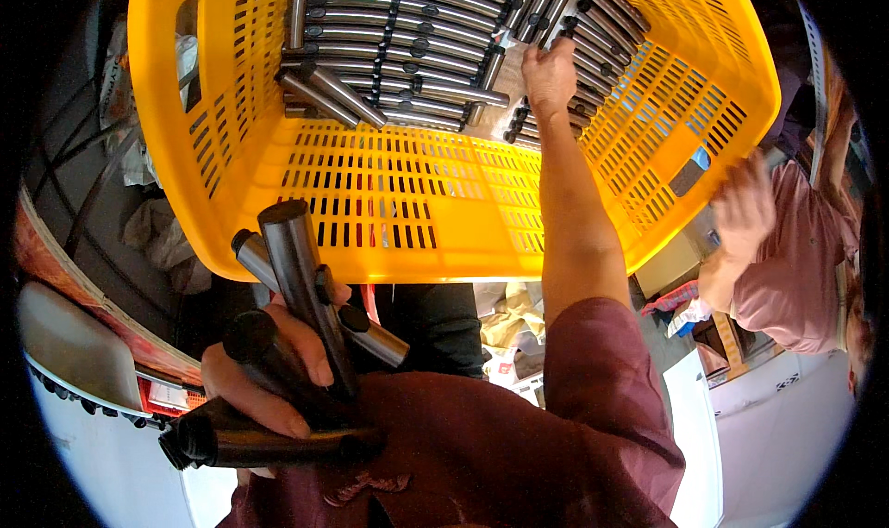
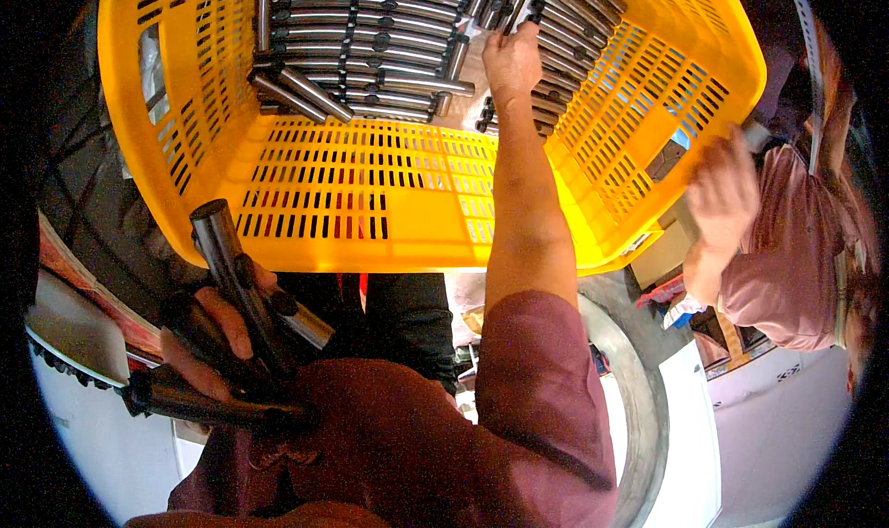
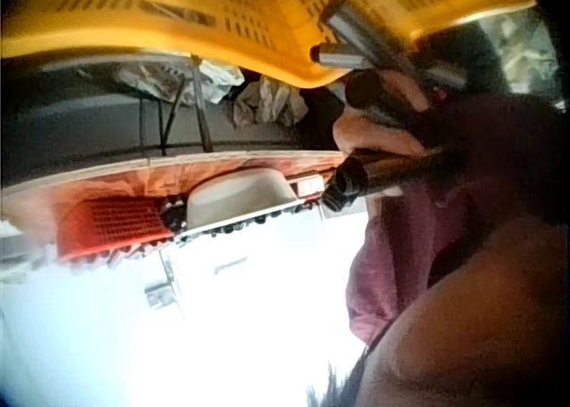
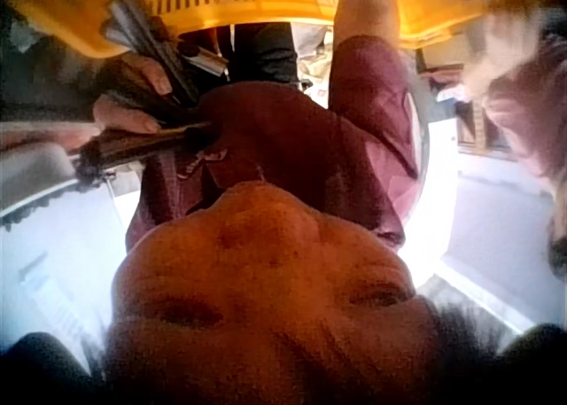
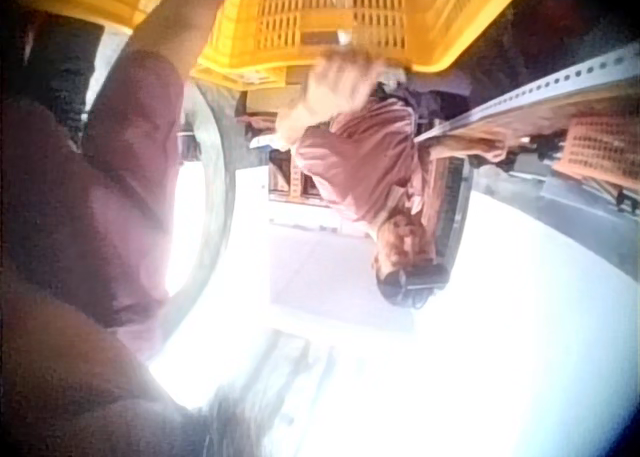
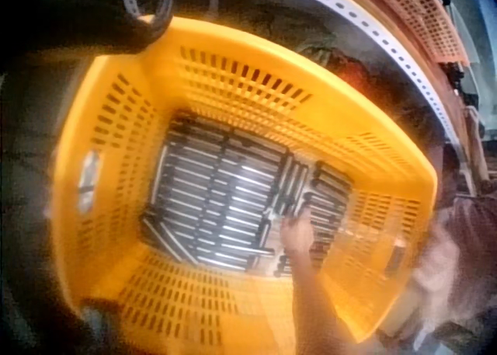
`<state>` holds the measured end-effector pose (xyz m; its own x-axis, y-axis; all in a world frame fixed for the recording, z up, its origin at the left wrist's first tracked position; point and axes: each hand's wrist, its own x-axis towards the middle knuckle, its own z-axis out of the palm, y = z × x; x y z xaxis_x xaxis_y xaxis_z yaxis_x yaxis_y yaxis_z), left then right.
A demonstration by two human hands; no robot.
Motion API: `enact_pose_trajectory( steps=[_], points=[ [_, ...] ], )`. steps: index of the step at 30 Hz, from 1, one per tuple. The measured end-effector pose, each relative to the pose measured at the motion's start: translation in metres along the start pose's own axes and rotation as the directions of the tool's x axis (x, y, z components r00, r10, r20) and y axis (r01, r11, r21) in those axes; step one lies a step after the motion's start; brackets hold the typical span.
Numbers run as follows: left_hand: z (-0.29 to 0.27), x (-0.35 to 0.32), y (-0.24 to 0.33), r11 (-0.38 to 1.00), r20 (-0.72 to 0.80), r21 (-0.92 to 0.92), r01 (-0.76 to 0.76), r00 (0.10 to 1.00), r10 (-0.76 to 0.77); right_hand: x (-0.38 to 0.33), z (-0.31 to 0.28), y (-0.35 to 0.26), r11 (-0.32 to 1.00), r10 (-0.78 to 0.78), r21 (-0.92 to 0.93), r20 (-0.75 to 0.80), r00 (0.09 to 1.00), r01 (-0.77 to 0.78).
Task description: The person transfers cylindrical metal parts from a yellow basket into their hands, then places them back into the basket lined with newspaper. They repeat this process while another person works nearby.
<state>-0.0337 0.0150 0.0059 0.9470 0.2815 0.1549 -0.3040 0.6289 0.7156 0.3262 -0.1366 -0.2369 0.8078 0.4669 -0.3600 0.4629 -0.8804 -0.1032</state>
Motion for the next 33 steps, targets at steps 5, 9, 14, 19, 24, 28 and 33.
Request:
enact_pose_trajectory(
  steps=[5, 9, 14, 19, 24, 28, 33],
  points=[
    [-0.019, 0.007, 0.009, 0.946, 0.354, 0.120, 0.301, 0.878, -0.323, 0.004, 0.022, 0.017, 0.998, -0.026, 0.049, -0.038, 0.999, 0.028],
    [0.002, 0.007, -0.010, 0.996, -0.030, -0.007, -0.090, 0.995, 0.090, 0.008, 0.018, 0.013, 0.998, -0.003, 0.061, -0.084, 0.996, 0.008],
    [-0.015, 0.007, -0.011, 0.995, 0.157, -0.023, -0.093, 0.983, 0.095, 0.010, 0.015, 0.016, 1.000, -0.004, 0.031, -0.034, 0.999, 0.005],
    [-0.022, -0.002, 0.003, 1.000, 0.267, 0.027, -0.014, 0.964, 0.007, 0.002, 0.039, 0.019, 0.993, 0.006, 0.120, 0.005, 1.000, -0.006],
    [0.004, 0.010, -0.011, 0.996, 0.003, 0.016, -0.085, 0.996, 0.085, 0.025, 0.050, 0.020, 0.911, 0.135, 0.372, 0.134, 0.982, -0.176],
    [0.003, 0.009, -0.011, 0.995, 0.036, 0.033, -0.091, 0.995, 0.090, 0.021, 0.048, 0.021, 0.971, 0.058, 0.232, 0.012, 0.998, -0.059],
    [0.005, 0.007, -0.009, 0.997, 0.048, 0.037, -0.073, 0.996, 0.072, 0.013, 0.032, 0.007, 0.956, -0.021, 0.289, -0.063, 0.998, 0.038]
  ],
)
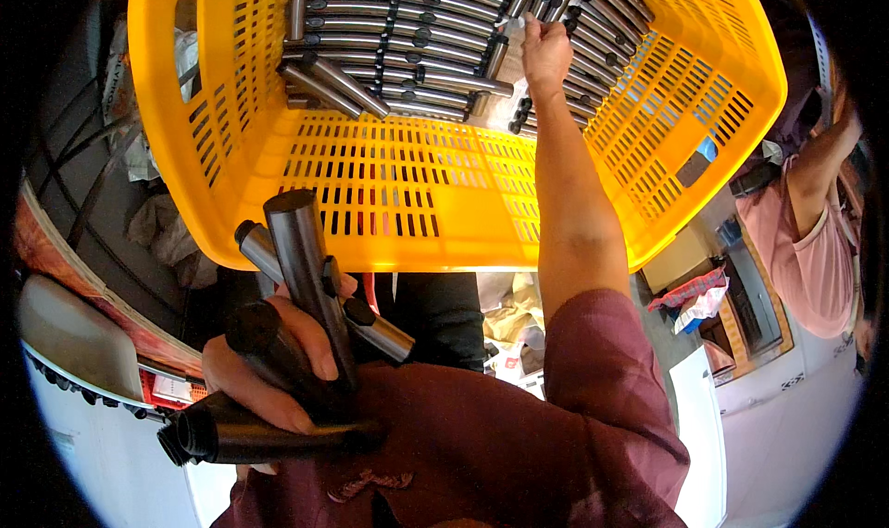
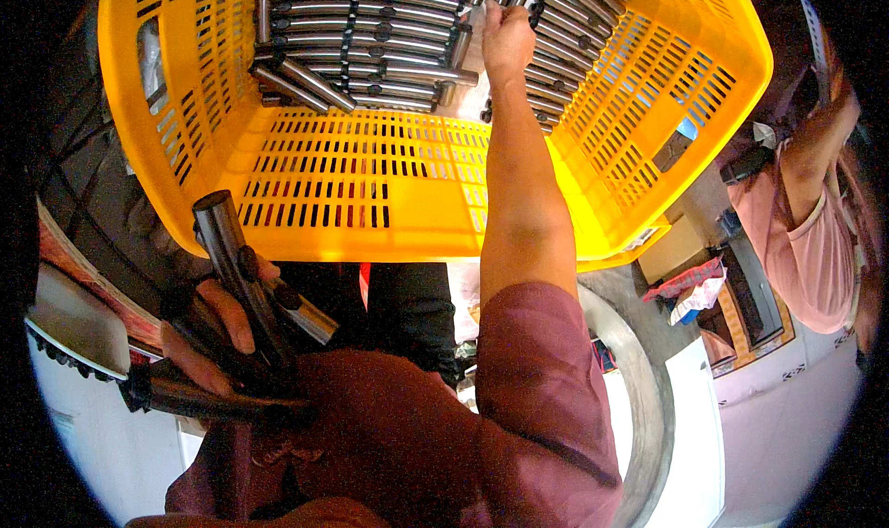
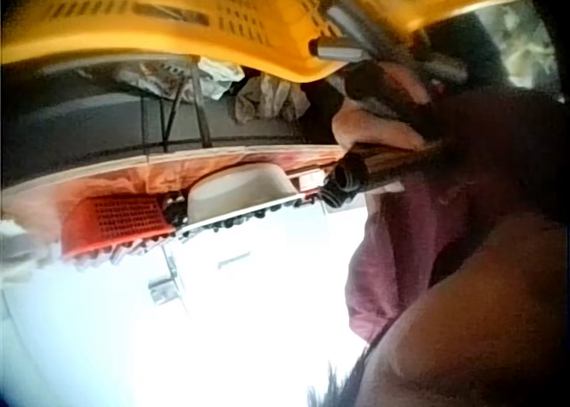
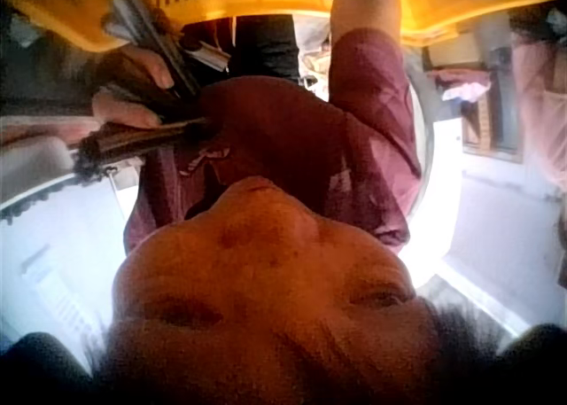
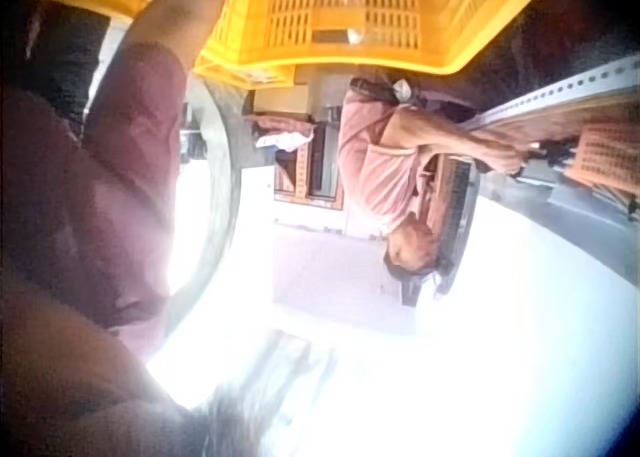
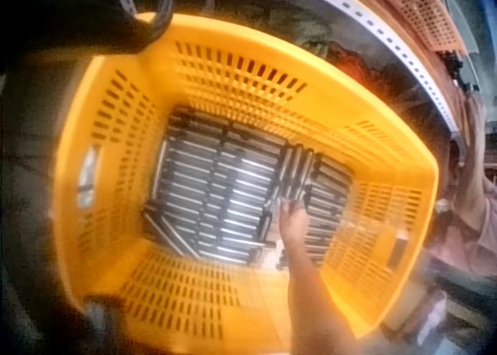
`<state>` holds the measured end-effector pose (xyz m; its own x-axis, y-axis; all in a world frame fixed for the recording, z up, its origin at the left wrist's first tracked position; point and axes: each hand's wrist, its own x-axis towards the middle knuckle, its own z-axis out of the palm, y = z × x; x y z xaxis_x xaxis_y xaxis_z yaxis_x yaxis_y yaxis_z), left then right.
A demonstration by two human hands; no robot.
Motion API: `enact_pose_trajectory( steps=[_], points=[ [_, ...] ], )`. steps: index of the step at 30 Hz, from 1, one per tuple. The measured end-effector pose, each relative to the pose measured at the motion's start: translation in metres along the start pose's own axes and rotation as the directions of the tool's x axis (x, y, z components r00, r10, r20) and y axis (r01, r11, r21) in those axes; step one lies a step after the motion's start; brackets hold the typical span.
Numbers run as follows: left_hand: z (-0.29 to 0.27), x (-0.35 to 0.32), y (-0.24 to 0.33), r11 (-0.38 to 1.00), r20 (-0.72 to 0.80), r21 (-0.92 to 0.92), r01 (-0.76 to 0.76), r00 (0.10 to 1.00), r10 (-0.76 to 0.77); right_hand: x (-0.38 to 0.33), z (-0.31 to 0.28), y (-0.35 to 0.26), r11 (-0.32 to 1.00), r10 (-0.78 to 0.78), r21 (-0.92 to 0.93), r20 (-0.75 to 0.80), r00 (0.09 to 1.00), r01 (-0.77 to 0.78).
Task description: The person transfers cylindrical metal parts from a yellow basket into their hands, then places them back into the basket lined with newspaper. They repeat this process while another person works nearby.
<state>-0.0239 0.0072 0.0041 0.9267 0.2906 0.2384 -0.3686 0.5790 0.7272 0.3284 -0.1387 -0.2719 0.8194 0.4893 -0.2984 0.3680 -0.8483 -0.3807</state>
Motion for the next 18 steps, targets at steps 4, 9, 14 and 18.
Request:
enact_pose_trajectory(
  steps=[4, 9, 14, 18],
  points=[
    [0.005, 0.000, -0.002, 1.000, -0.037, 0.000, -0.008, 0.999, 0.008, 0.005, 0.006, 0.008, 1.000, -0.005, -0.022, -0.036, 0.999, 0.004],
    [0.012, -0.001, -0.007, 1.000, -0.080, 0.012, -0.021, 0.997, 0.021, -0.019, -0.004, -0.006, 0.950, -0.074, -0.289, 0.153, 0.986, 0.116],
    [0.012, -0.004, -0.009, 1.000, -0.063, 0.002, -0.013, 0.998, 0.013, 0.005, -0.008, -0.007, 0.982, -0.032, -0.184, 0.080, 0.996, 0.047],
    [0.022, -0.003, -0.008, 1.000, -0.117, -0.011, -0.003, 0.993, 0.002, -0.003, -0.013, -0.008, 0.996, -0.059, -0.068, -0.066, 0.996, 0.055]
  ],
)
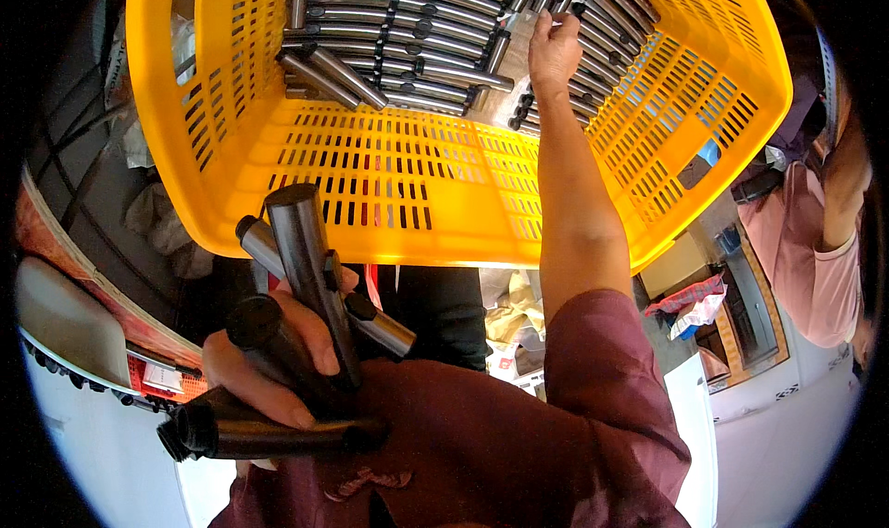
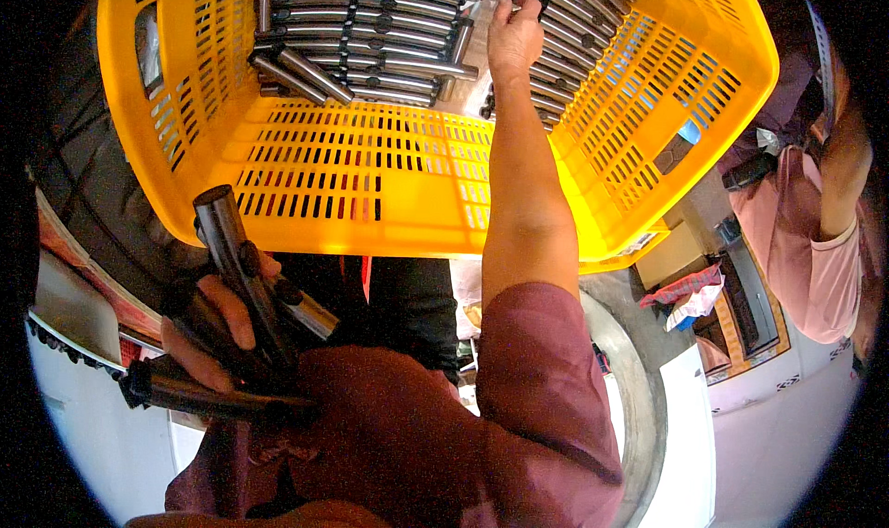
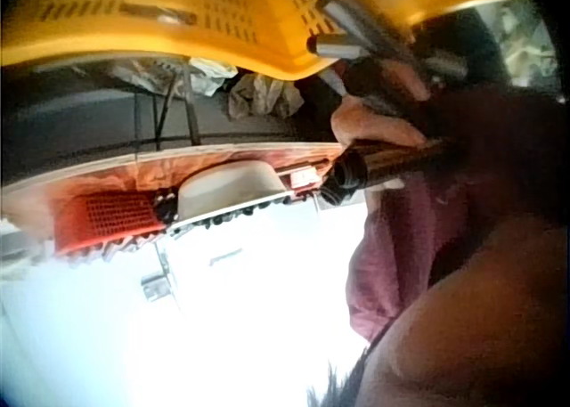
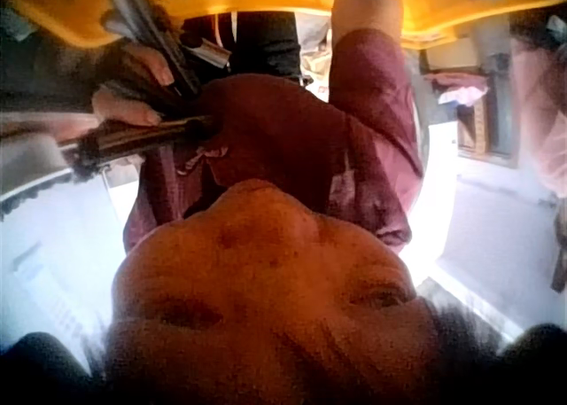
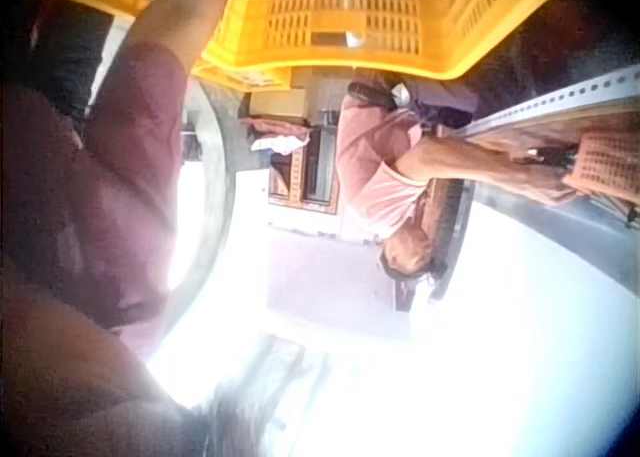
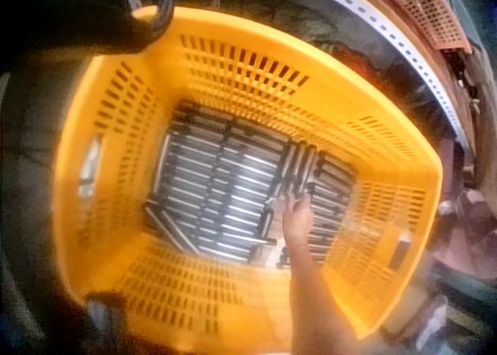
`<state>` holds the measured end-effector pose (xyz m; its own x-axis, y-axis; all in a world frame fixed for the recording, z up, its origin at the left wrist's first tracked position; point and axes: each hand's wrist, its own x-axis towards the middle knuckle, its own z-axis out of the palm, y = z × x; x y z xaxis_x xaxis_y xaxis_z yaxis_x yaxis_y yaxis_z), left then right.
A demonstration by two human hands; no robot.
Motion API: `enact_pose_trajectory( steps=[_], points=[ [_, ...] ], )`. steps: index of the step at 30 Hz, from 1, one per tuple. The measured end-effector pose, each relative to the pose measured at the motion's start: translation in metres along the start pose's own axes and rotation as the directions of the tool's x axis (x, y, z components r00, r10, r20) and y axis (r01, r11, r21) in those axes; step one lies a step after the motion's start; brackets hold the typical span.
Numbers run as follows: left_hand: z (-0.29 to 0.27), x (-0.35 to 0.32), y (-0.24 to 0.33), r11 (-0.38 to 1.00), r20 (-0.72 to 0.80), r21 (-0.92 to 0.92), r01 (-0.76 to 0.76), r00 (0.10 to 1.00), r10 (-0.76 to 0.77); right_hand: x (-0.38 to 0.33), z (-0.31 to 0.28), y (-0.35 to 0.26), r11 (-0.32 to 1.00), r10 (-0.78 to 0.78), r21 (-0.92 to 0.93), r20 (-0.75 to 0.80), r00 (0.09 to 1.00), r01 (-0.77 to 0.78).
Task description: The person transfers cylindrical metal parts from a yellow basket into their hands, then places them back into the basket lined with newspaper. They repeat this process while another person works nearby.
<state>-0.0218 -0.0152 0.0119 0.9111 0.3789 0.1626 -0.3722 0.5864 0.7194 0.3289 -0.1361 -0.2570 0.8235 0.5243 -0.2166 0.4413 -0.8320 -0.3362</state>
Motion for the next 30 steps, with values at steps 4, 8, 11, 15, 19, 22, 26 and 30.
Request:
enact_pose_trajectory(
  steps=[4, 8, 11, 15, 19, 22, 26, 30],
  points=[
    [0.007, 0.007, 0.000, 0.999, -0.034, 0.001, 0.044, 0.998, -0.044, 0.022, -0.010, -0.006, 0.999, -0.043, 0.005, -0.106, 0.993, 0.044],
    [-0.005, 0.013, -0.003, 0.999, 0.161, -0.005, 0.050, 0.986, -0.049, 0.057, 0.004, 0.003, 0.996, -0.090, -0.011, -0.022, 0.996, 0.089],
    [0.019, 0.013, -0.023, 0.999, -0.109, -0.036, -0.029, 0.994, 0.025, 0.050, -0.002, 0.016, 0.993, -0.115, 0.015, 0.002, 0.993, 0.115],
    [0.020, 0.011, -0.034, 0.989, -0.063, 0.101, -0.112, 0.991, 0.119, 0.041, -0.010, 0.006, 0.992, -0.105, -0.072, 0.020, 0.994, 0.106],
    [0.025, 0.019, -0.016, 0.992, -0.048, 0.107, -0.063, 0.997, 0.069, 0.011, -0.036, 0.005, 0.958, -0.238, -0.106, 0.234, 0.943, 0.268],
    [0.032, 0.019, -0.012, 0.994, -0.066, 0.104, -0.045, 0.996, 0.052, -0.030, -0.052, 0.012, 0.828, -0.446, -0.114, 0.460, 0.768, 0.549],
    [0.042, 0.021, -0.008, 0.994, -0.120, 0.112, -0.020, 0.992, 0.033, -0.051, -0.049, 0.002, 0.609, -0.495, -0.184, 0.673, 0.550, 0.772],
    [0.047, 0.021, -0.018, 0.994, -0.184, 0.110, -0.010, 0.983, 0.030, -0.056, -0.041, -0.007, 0.522, -0.509, -0.177, 0.720, 0.471, 0.835]
  ],
)
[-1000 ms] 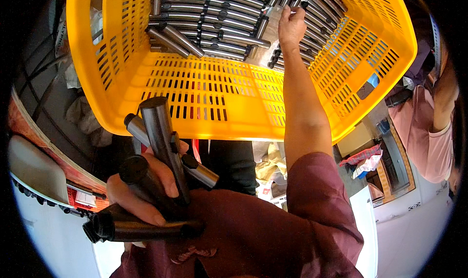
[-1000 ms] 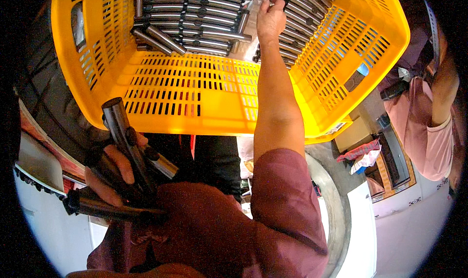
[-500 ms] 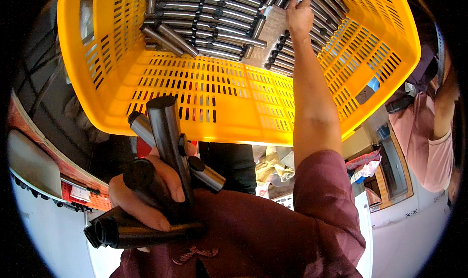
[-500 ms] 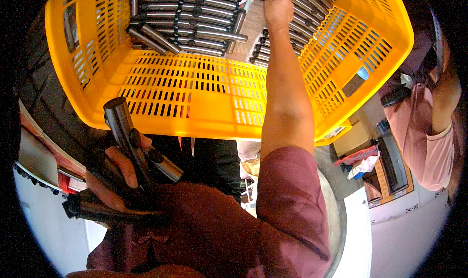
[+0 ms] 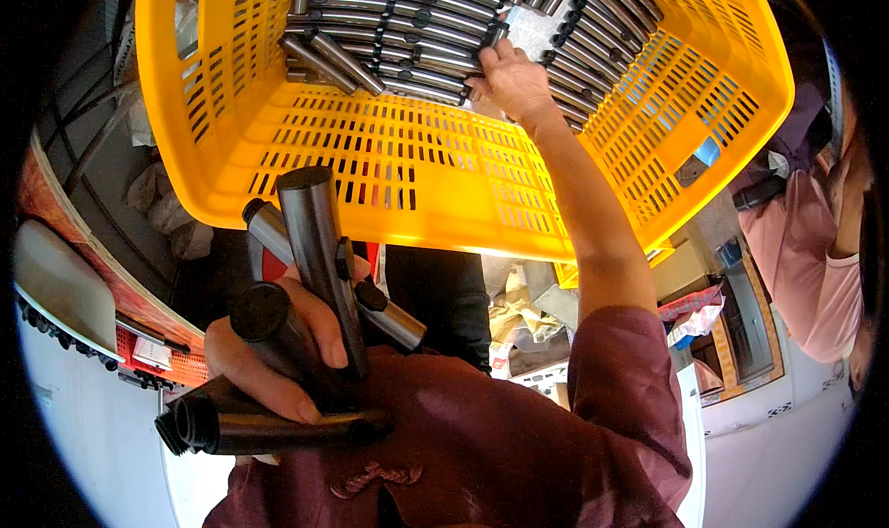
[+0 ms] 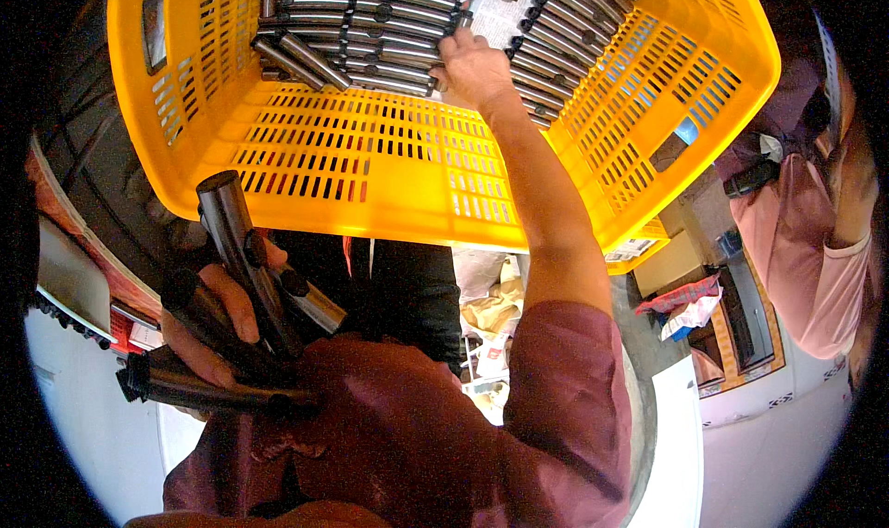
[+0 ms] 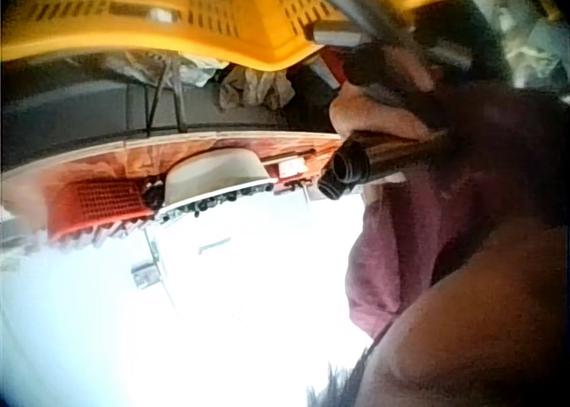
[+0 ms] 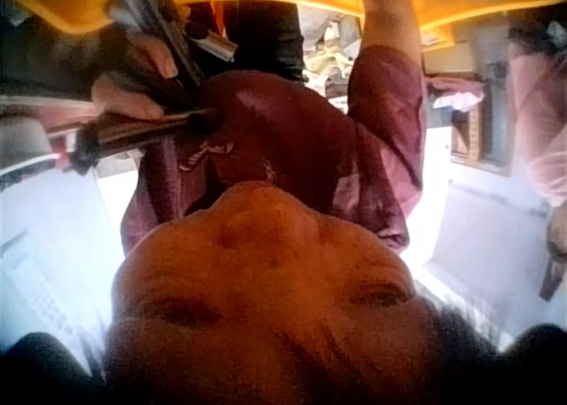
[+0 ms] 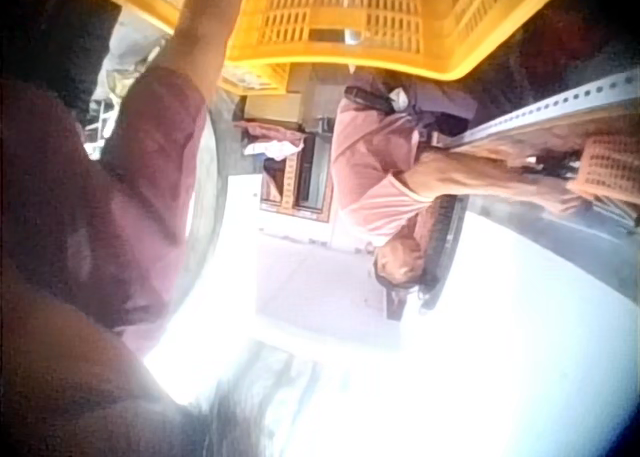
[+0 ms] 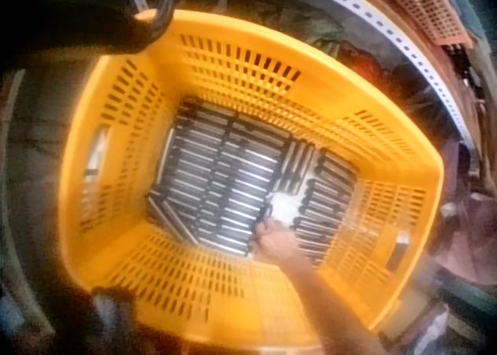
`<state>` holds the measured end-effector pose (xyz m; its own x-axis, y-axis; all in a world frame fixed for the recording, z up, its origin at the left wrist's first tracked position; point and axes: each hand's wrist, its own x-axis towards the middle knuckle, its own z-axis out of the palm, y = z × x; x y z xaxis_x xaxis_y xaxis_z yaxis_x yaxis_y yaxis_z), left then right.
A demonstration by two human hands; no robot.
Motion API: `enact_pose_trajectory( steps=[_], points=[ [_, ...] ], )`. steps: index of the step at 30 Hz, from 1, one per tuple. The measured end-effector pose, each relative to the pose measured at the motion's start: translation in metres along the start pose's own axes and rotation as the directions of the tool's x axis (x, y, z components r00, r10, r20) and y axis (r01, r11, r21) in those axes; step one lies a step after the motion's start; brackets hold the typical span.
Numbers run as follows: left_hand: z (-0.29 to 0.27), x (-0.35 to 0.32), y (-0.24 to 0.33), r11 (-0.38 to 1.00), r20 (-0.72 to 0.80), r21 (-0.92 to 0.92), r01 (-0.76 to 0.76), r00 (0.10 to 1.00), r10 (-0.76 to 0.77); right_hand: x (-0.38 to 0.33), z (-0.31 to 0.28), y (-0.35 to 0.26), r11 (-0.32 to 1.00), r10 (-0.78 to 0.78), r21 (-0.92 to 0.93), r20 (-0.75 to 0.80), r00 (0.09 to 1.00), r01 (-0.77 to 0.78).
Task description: The person transfers cylindrical metal parts from a yellow basket into their hands, then places them back into the basket lined with newspaper. They repeat this process while another person works nearby.
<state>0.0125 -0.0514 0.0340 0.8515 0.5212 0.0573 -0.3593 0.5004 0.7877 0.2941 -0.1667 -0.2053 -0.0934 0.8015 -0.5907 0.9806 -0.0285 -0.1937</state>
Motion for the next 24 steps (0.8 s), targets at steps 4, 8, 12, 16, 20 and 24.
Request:
enact_pose_trajectory(
  steps=[4, 8, 12, 16, 20, 24],
  points=[
    [0.002, -0.003, 0.004, 0.999, -0.044, 0.004, 0.034, 0.998, -0.034, 0.009, 0.009, -0.009, 1.000, -0.009, 0.005, 0.043, 0.999, 0.009],
    [0.005, 0.001, 0.024, 0.993, -0.045, -0.010, 0.114, 0.992, -0.115, -0.002, -0.004, -0.005, 0.910, 0.271, 0.343, -0.069, 0.960, -0.232],
    [0.013, -0.006, 0.036, 0.981, -0.109, -0.040, 0.192, 0.975, -0.196, 0.003, -0.005, 0.043, 0.590, 0.624, 0.680, -0.044, 0.780, -0.434],
    [-0.032, 0.008, 0.025, 0.994, 0.370, -0.043, 0.100, 0.926, -0.077, 0.020, 0.007, 0.094, 0.524, 0.692, 0.713, -0.038, 0.721, -0.466],
    [-0.028, 0.002, 0.013, 0.993, 0.270, -0.060, 0.099, 0.960, -0.079, 0.034, 0.010, 0.123, 0.558, 0.727, 0.654, -0.088, 0.681, -0.511],
    [-0.024, 0.009, 0.021, 0.982, 0.201, -0.033, 0.186, 0.964, -0.176, 0.042, -0.016, 0.115, 0.618, 0.754, 0.542, -0.204, 0.625, -0.569]
  ],
)
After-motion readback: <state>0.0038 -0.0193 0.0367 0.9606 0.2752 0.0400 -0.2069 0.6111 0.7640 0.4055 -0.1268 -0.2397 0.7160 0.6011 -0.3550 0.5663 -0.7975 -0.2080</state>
